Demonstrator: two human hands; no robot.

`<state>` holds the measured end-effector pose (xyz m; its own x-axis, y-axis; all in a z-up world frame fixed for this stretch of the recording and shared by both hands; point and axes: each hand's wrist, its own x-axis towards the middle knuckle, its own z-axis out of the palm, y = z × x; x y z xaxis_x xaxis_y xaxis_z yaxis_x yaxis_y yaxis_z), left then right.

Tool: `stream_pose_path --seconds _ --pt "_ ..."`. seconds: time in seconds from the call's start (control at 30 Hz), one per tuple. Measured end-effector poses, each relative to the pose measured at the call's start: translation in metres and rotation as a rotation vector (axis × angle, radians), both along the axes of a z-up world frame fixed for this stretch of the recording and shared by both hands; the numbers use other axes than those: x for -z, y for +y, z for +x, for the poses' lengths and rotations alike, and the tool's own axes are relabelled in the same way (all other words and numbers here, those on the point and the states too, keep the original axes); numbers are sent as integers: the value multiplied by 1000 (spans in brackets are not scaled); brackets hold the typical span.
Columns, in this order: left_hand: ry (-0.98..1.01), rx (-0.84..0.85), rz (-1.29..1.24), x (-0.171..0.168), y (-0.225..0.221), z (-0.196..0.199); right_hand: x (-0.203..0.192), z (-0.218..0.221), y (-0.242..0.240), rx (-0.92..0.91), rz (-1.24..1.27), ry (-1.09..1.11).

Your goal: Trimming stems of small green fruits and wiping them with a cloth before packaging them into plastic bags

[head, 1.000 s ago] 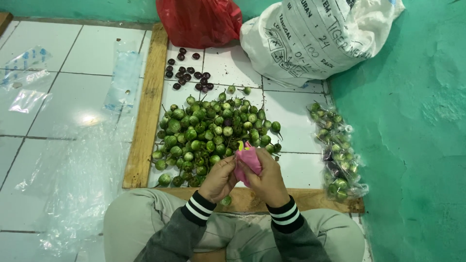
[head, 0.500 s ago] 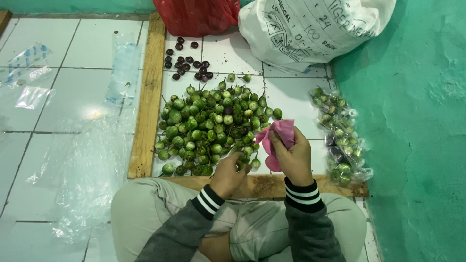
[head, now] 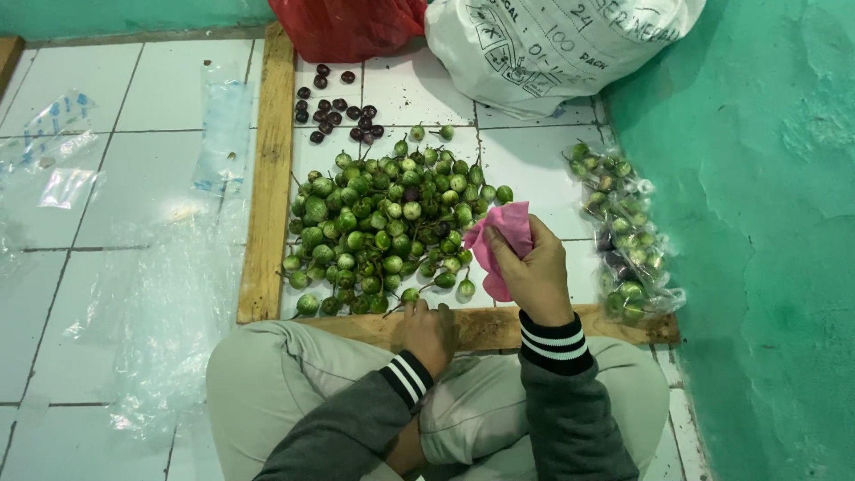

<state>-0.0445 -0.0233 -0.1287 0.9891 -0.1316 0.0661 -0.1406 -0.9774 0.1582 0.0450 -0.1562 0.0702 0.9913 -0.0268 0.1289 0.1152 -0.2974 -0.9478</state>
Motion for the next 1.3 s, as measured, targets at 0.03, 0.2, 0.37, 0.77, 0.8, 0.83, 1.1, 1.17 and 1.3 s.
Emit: stream_pose_path --seconds 0.03,0.2,0.37,0.77,0.8,0.83,1.1,1.17,1.3 --pt "1 0 2 4 0 1 -4 -1 2 0 2 1" --pt "58 -23 -15 3 -1 -3 -16 -6 10 -3 29 7" --pt "56 -38 33 3 -6 -3 -15 -3 7 -21 -3 8" --pt "-34 -144 26 -9 3 15 -5 0 2 -38 -27 35" --pt "-62 -197 110 -6 7 23 -9 -1 2 -43 -33 26" --pt "-60 -196 109 8 19 33 -7 -1 2 -41 -35 28" --pt "-9 -9 -260 8 51 79 0 1 3 -43 -53 34" --pt "11 10 -224 11 47 79 8 4 -5 -43 -68 39" --pt "-8 24 -209 25 48 82 9 6 -3 -57 -85 56"
